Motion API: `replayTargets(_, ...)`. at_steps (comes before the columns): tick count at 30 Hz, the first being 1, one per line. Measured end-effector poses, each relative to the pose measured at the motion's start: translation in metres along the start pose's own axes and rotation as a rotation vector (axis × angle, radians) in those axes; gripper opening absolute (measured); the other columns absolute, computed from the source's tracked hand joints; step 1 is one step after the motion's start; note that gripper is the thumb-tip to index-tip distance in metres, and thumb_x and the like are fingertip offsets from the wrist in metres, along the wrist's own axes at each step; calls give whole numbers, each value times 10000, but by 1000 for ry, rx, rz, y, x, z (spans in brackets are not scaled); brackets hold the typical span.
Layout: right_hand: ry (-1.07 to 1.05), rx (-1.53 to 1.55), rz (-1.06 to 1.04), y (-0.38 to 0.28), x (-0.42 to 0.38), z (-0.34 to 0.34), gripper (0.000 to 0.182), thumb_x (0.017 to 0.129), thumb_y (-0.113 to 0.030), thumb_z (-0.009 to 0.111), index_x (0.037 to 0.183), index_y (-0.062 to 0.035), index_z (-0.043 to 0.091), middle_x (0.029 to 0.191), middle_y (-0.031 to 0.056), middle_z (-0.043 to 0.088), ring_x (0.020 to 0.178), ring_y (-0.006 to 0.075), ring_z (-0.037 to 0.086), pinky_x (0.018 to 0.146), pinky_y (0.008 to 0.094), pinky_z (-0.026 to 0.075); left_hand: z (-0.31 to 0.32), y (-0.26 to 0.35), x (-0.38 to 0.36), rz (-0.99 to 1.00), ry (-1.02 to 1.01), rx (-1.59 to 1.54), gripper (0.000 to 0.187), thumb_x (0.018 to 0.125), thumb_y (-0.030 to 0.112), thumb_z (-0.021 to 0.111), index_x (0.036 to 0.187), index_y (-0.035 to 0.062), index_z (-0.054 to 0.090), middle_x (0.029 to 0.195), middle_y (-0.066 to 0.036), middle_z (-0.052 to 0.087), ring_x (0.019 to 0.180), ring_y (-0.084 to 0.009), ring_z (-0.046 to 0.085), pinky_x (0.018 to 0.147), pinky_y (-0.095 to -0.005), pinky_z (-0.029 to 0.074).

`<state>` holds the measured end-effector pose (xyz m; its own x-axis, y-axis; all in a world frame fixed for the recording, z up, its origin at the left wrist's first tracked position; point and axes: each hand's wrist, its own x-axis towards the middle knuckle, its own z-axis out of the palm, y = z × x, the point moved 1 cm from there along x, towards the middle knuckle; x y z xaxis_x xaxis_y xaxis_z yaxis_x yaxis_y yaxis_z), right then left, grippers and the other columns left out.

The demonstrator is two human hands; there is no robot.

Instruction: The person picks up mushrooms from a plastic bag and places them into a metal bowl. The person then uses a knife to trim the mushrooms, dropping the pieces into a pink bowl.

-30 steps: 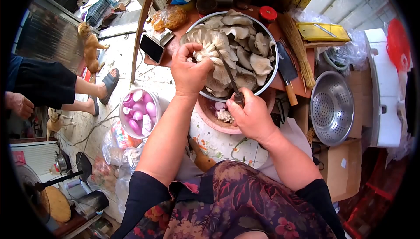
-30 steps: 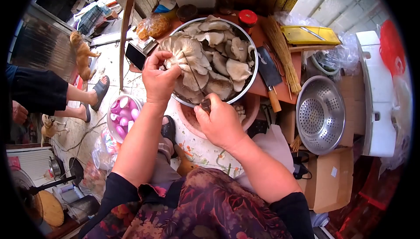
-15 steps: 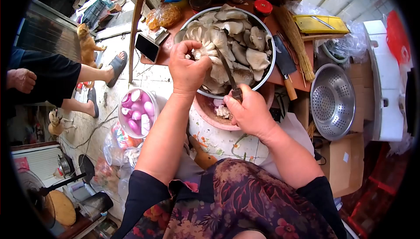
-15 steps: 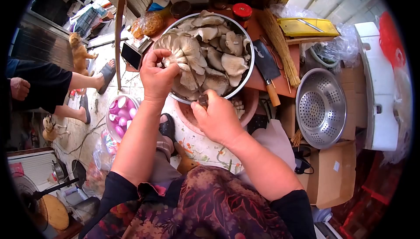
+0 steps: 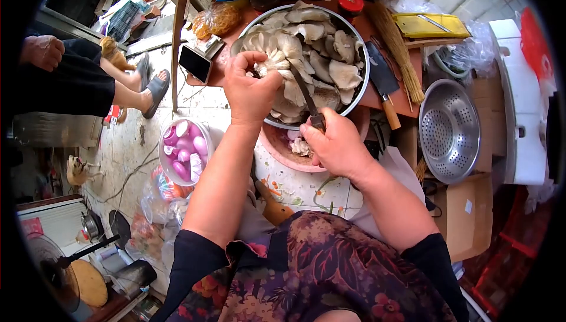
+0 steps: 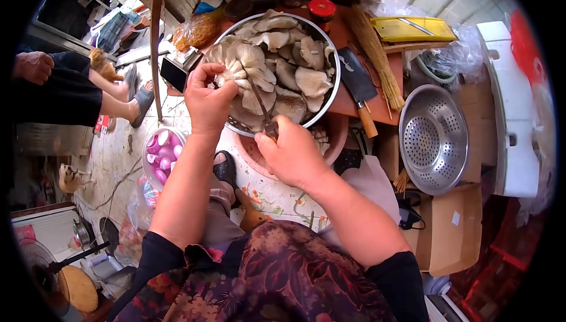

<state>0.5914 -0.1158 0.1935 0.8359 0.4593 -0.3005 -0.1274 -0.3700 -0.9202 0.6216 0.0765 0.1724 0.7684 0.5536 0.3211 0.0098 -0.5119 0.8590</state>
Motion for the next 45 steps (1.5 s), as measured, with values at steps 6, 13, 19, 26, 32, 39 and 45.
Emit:
replayTargets(6, -70, 11, 49, -9, -12, -2, 282, 887, -205, 604, 964, 63, 561, 690, 153, 632, 540, 224, 632, 555, 355, 495, -5, -6, 6, -16, 55, 1, 277, 604, 149, 689, 862, 54, 659, 907, -79, 610, 832, -225, 574, 788, -306, 482)
replayTargets(13, -96, 218, 113, -6, -14, -8, 251, 889, -192, 622, 961, 43, 566, 672, 72, 604, 498, 140, 590, 474, 301, 459, -15, 13, 7, 116, 50, 72, 280, 601, 138, 678, 870, 60, 653, 931, -85, 605, 878, -257, 580, 812, -333, 475)
replayTargets(19, -157, 401, 177, -7, -12, -12, 202, 899, -194, 618, 953, -9, 558, 653, 21, 558, 461, 116, 535, 433, 268, 436, -27, 18, 10, 186, 78, 124, 268, 601, 132, 675, 859, 63, 651, 920, -87, 605, 875, -258, 574, 820, -332, 475)
replayTargets(26, 17, 691, 209, -1, 2, -17, 206, 919, -211, 606, 970, -25, 534, 658, 22, 526, 450, 117, 505, 425, 263, 435, -34, 2, 16, 62, 25, -26, 294, 686, 0, 662, 976, -5, 620, 913, -9, 595, 756, -72, 533, 691, -201, 459)
replayTargets(32, 22, 536, 111, -2, -1, -9, 184, 908, -182, 628, 962, -25, 549, 667, 4, 538, 490, 79, 509, 449, 244, 428, -37, -6, 19, -38, -18, -216, 314, 701, -44, 640, 1011, -8, 603, 911, -19, 599, 760, -74, 549, 704, -195, 466)
replayTargets(39, -69, 290, -133, 4, -1, 0, 218, 888, -205, 647, 972, -18, 571, 694, 20, 573, 564, 83, 527, 530, 246, 429, -39, 0, 17, -88, -124, -368, 310, 698, -69, 604, 1000, -2, 592, 893, -29, 607, 752, -88, 575, 619, -223, 501)
replayTargets(45, -8, 34, -276, 6, 1, -5, 244, 868, -211, 653, 983, -9, 578, 674, 61, 605, 609, 114, 570, 586, 277, 460, -41, 4, 15, -67, -217, -460, 301, 684, -77, 586, 971, 14, 597, 916, -15, 597, 773, -84, 573, 648, -216, 490)
